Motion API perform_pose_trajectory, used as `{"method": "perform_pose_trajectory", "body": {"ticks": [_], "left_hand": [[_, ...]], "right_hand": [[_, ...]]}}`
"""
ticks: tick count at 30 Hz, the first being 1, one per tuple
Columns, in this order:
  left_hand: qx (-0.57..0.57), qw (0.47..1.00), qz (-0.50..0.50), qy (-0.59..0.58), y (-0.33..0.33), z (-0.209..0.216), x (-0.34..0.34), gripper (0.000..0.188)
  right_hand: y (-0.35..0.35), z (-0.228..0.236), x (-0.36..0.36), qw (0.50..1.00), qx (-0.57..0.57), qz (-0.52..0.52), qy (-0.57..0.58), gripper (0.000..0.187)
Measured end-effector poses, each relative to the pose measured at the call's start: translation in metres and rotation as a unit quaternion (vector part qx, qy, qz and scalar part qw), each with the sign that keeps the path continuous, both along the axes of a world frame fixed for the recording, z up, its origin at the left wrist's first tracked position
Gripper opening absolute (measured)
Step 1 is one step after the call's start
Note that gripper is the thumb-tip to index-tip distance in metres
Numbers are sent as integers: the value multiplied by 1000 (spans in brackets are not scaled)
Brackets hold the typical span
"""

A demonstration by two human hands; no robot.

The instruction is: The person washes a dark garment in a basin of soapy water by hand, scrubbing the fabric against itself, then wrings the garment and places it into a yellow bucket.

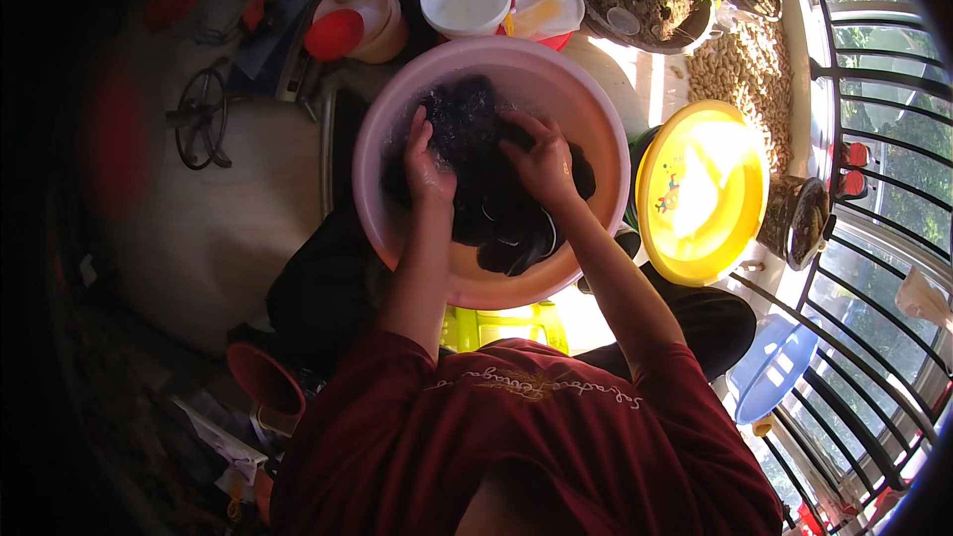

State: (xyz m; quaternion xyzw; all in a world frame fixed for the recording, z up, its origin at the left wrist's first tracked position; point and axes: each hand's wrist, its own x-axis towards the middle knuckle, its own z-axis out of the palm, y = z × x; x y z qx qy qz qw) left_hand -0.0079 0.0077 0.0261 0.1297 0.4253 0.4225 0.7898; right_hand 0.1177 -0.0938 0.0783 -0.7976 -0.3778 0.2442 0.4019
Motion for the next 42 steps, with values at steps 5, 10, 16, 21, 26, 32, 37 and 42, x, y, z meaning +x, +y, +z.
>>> {"method": "perform_pose_trajectory", "body": {"ticks": [5,10,16,21,26,32,37,42], "left_hand": [[-126,954,-160,-219,-18,44,13,45],[156,968,-174,-95,-46,54,8,43],[-107,984,-123,-70,-29,13,16,28],[-61,994,-86,-12,-35,20,26,27],[-5,999,-49,-10,-14,50,23,48],[453,759,-257,391,6,-14,11,52],[528,636,-285,485,-7,-50,4,64],[100,956,-221,166,8,-29,6,51]], "right_hand": [[-24,80,-66,986,88,137,-47,25],[-37,78,-88,973,79,174,-126,43],[-10,41,-56,988,60,73,-125,50],[6,10,-33,997,35,-28,-70,38],[8,1,2,989,-66,-133,-26,43],[-22,-3,-13,988,-47,71,-130,58],[-18,-21,-19,966,-153,136,-155,65],[1,-38,-1,986,-136,77,-53,51]]}}
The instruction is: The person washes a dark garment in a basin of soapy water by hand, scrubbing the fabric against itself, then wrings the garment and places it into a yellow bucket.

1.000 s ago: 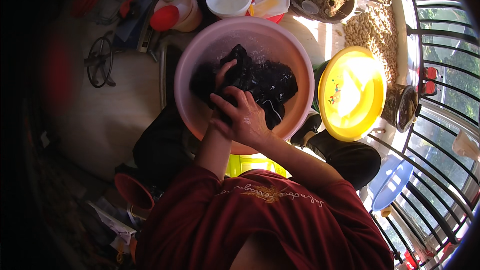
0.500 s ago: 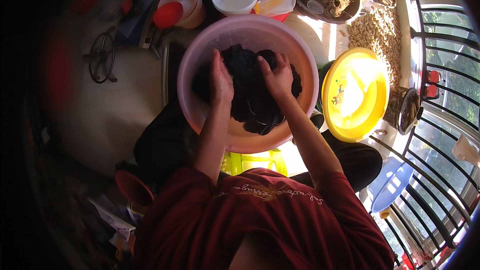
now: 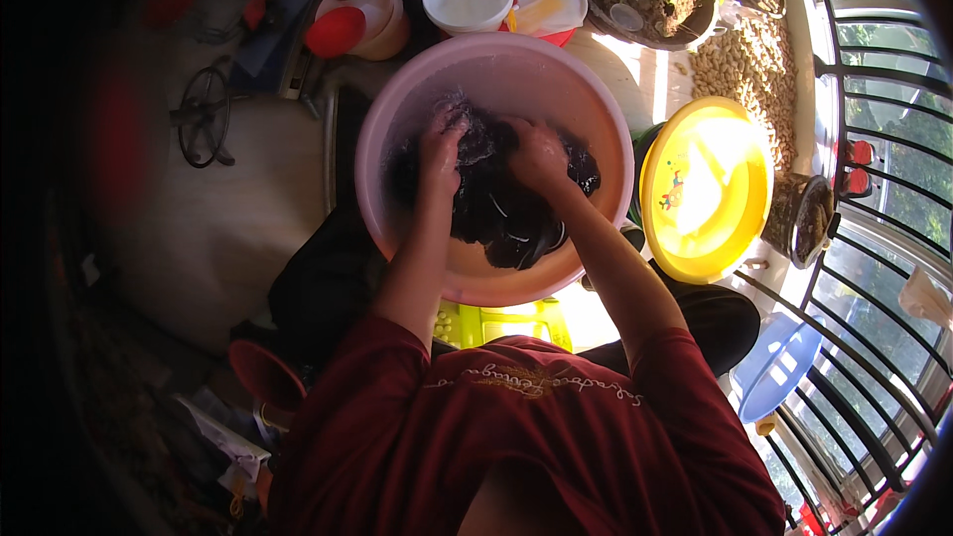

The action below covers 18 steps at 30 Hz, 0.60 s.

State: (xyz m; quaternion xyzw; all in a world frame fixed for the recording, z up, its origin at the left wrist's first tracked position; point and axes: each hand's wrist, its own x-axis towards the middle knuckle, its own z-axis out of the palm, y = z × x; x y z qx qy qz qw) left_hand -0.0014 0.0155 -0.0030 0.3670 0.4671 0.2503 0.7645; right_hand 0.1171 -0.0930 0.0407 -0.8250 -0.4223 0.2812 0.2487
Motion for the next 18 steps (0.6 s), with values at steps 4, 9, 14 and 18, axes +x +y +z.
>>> {"method": "perform_pose_trajectory", "body": {"ticks": [4,9,14,18], "left_hand": [[-203,944,131,-223,3,27,1,37],[-204,932,33,-297,-28,92,8,30],[-12,942,25,-334,-54,79,16,27],[-30,914,20,-403,-49,53,12,25]], "right_hand": [[-7,54,-4,980,173,-19,102,41],[-33,128,-73,945,300,125,42,38],[-41,110,-84,952,273,125,-60,38],[-18,85,-65,948,304,30,-90,37]]}}
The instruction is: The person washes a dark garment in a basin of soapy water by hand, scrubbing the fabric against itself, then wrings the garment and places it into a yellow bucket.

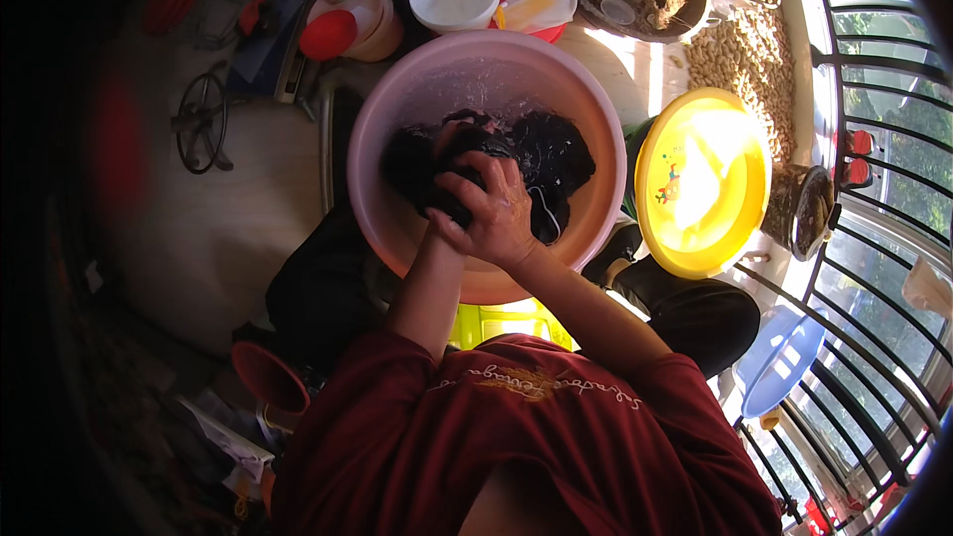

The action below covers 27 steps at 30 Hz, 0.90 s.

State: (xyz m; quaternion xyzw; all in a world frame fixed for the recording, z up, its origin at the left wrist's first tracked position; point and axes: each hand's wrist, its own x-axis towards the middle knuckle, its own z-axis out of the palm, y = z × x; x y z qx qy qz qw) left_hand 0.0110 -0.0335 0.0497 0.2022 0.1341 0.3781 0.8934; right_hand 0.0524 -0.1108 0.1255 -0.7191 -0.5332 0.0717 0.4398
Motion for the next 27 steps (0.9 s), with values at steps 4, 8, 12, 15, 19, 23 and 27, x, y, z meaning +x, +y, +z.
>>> {"method": "perform_pose_trajectory", "body": {"ticks": [4,8,12,15,19,23,27], "left_hand": [[-135,989,-65,7,13,-24,-4,23],[-174,931,38,320,7,24,11,36],[-80,953,56,288,30,2,4,66],[197,907,20,371,51,-11,-3,50],[557,625,45,544,39,-48,-6,49],[562,565,-11,604,36,-60,-9,49],[-13,936,-30,350,51,-59,-17,44]], "right_hand": [[14,-30,25,994,-21,-89,66,33],[19,-64,66,953,-193,-185,140,32],[12,-58,71,960,-175,-181,125,31],[2,-57,66,977,-179,-108,37,46],[-5,-61,53,959,-245,15,-139,61],[5,-80,52,935,-327,36,-134,53],[30,-80,65,930,-366,-8,23,38]]}}
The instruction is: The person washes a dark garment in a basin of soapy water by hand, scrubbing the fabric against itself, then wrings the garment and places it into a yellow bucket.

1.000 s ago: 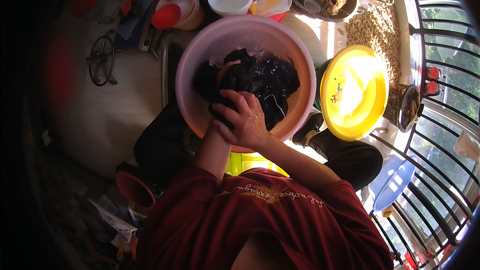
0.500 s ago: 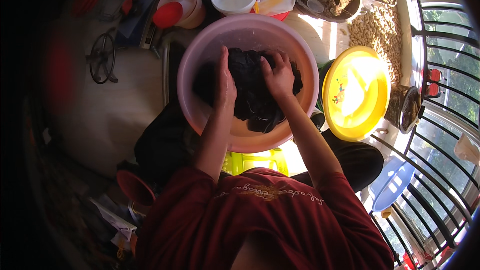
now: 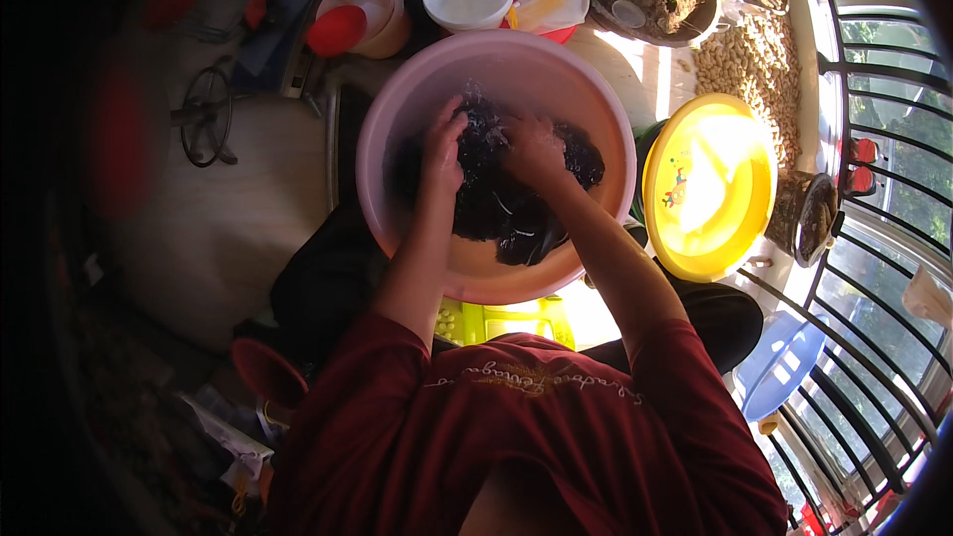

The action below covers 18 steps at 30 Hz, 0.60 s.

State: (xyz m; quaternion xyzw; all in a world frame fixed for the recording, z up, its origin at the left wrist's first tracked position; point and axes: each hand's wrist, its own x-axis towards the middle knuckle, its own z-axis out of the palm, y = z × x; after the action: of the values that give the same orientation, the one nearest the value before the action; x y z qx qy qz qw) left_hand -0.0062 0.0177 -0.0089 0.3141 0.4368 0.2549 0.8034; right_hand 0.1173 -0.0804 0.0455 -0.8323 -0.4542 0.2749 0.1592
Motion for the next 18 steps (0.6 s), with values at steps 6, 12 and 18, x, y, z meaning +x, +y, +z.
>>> {"method": "perform_pose_trajectory", "body": {"ticks": [6,12,18], "left_hand": [[-146,968,74,-191,-7,55,3,48],[-196,947,-1,-253,-45,107,6,43],[-145,945,-5,-295,-45,44,4,39]], "right_hand": [[-12,72,-10,957,247,-53,141,27],[-44,120,-81,934,331,123,52,39],[-26,91,-62,944,329,14,-11,39]]}}
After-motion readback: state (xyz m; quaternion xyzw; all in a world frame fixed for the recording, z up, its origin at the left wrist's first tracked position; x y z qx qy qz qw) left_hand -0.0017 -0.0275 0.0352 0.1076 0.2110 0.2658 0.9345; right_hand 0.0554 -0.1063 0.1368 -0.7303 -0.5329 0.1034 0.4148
